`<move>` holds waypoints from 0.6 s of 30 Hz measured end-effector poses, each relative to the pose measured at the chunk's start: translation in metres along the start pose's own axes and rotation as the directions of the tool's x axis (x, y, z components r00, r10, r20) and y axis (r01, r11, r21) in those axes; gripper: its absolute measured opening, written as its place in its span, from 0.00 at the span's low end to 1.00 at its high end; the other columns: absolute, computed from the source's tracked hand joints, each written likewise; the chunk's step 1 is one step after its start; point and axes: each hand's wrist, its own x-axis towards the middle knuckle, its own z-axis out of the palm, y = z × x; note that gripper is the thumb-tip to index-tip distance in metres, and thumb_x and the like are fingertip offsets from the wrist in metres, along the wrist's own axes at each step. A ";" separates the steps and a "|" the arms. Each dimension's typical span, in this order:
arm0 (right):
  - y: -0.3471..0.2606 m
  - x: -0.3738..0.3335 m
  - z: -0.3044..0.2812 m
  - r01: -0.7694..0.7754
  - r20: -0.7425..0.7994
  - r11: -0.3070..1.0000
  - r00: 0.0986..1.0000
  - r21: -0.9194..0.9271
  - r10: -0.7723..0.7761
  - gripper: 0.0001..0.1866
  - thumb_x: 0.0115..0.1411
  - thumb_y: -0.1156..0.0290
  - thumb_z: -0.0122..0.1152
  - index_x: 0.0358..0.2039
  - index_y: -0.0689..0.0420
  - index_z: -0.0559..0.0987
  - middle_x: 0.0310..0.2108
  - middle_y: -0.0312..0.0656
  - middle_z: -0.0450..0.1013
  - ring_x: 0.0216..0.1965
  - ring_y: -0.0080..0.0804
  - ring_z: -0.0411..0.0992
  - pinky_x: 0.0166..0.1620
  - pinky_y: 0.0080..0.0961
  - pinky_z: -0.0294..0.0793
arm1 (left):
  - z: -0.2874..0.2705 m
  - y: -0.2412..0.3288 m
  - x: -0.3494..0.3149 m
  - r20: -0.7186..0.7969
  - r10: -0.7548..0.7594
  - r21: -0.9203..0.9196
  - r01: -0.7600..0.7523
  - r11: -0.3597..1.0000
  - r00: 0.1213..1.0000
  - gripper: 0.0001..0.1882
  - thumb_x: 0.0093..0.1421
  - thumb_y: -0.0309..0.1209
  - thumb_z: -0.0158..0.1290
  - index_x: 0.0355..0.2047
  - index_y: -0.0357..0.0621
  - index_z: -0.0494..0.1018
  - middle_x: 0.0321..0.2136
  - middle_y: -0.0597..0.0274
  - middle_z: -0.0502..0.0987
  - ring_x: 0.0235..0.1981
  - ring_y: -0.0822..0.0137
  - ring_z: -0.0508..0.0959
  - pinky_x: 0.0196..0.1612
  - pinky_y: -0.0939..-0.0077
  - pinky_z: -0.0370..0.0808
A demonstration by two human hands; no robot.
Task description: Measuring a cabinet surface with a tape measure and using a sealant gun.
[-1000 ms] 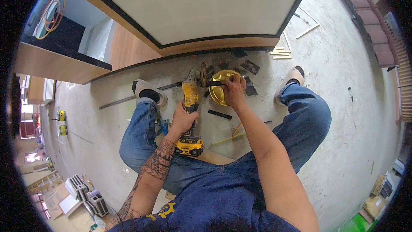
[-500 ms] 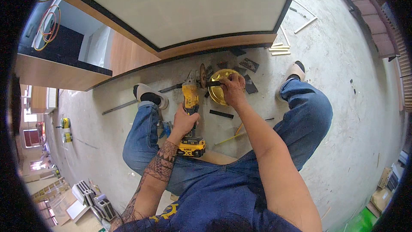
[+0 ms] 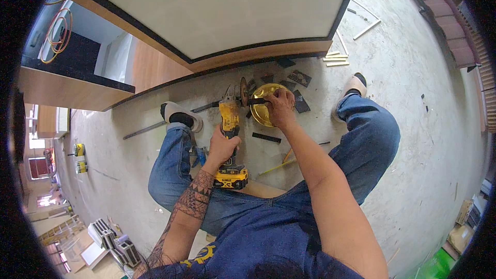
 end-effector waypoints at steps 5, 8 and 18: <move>-0.001 0.000 0.000 0.035 -0.036 0.999 0.999 -0.009 -0.036 0.15 0.58 0.71 0.73 0.47 0.46 0.89 0.49 0.47 0.73 0.58 0.53 0.69 0.65 0.52 0.62 | 0.002 -0.002 0.002 -0.033 0.058 -0.013 -0.059 0.998 0.998 0.32 0.53 0.37 0.67 0.56 0.36 0.72 0.41 0.48 0.86 0.41 0.54 0.88 0.49 0.61 0.82; 0.000 0.000 -0.002 0.016 0.009 1.000 1.000 0.005 -0.016 0.15 0.60 0.70 0.72 0.49 0.46 0.89 0.51 0.48 0.73 0.60 0.55 0.68 0.66 0.53 0.62 | 0.002 -0.003 0.002 -0.047 0.088 -0.008 -0.088 0.996 0.995 0.32 0.53 0.37 0.67 0.56 0.36 0.72 0.40 0.49 0.86 0.39 0.56 0.88 0.47 0.61 0.82; 0.001 -0.001 0.002 -0.035 0.008 0.999 0.999 0.035 0.035 0.16 0.58 0.71 0.73 0.48 0.46 0.90 0.50 0.47 0.75 0.59 0.54 0.69 0.66 0.51 0.63 | 0.000 0.006 -0.003 -0.034 0.020 0.011 -0.020 1.000 0.999 0.31 0.54 0.37 0.66 0.55 0.36 0.71 0.34 0.51 0.86 0.33 0.58 0.88 0.42 0.64 0.83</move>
